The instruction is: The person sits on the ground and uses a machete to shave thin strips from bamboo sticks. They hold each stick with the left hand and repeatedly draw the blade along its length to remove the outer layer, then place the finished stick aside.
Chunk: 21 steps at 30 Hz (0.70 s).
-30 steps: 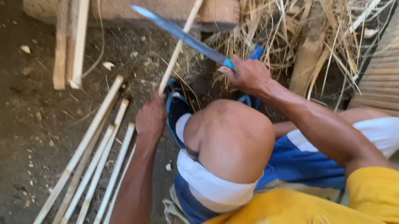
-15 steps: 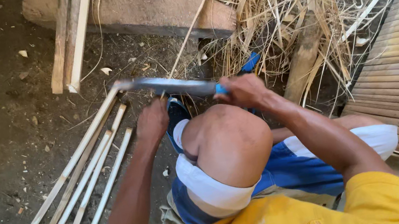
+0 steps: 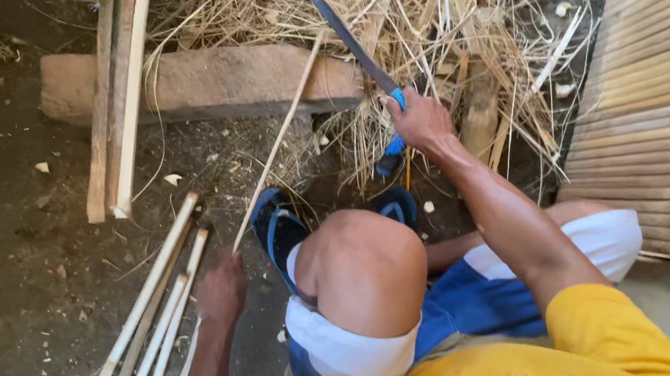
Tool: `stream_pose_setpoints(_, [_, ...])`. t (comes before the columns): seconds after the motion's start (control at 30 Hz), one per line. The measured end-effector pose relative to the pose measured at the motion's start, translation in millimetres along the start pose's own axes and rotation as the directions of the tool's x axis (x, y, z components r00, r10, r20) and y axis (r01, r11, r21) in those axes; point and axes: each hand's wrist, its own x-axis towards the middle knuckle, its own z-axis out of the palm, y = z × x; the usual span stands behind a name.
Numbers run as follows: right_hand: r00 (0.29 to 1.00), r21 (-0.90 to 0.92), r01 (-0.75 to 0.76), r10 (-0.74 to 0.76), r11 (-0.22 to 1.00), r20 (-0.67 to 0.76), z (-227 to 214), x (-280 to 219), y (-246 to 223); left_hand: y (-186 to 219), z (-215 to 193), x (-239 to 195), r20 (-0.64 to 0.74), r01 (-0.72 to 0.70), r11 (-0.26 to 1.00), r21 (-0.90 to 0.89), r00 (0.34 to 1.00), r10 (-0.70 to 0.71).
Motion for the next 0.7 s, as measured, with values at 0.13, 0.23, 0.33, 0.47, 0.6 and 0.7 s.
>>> stream_pose_setpoints(0.13, [0.943,0.013,0.273,-0.27,0.962,0.192,31.1,-48.7,-27.9,37.9,13.6,36.8,-0.09,-0.198,0.935,-0.294,0.98,0.179])
stream_pose_setpoints(0.23, [0.796,0.013,0.539,-0.515,0.842,0.318,51.9,-82.1,-39.2,69.7,13.7,54.1,-0.07,-0.242,0.895,-0.374,0.97,0.233])
stream_pose_setpoints(0.33, [0.979,0.1,0.107,-0.123,0.989,0.163,46.7,-60.1,-42.3,80.7,3.5,44.0,-0.039,-0.107,0.886,-0.451,0.994,0.1])
stream_pose_setpoints(0.47, [0.886,-0.073,0.413,-0.381,0.908,0.265,44.5,-46.8,-26.5,69.0,5.2,38.6,-0.095,-0.179,0.927,-0.33,0.983,0.156])
stream_pose_setpoints(0.6, [0.983,-0.136,0.179,-0.171,0.974,0.072,19.3,-5.0,-3.9,37.5,20.9,24.2,-0.142,-0.211,0.871,-0.443,0.976,0.164])
stream_pose_setpoints(0.7, [0.989,-0.12,0.146,-0.141,0.982,0.049,19.1,3.1,-10.7,27.4,16.5,47.0,0.157,-0.056,0.931,-0.361,0.98,0.12])
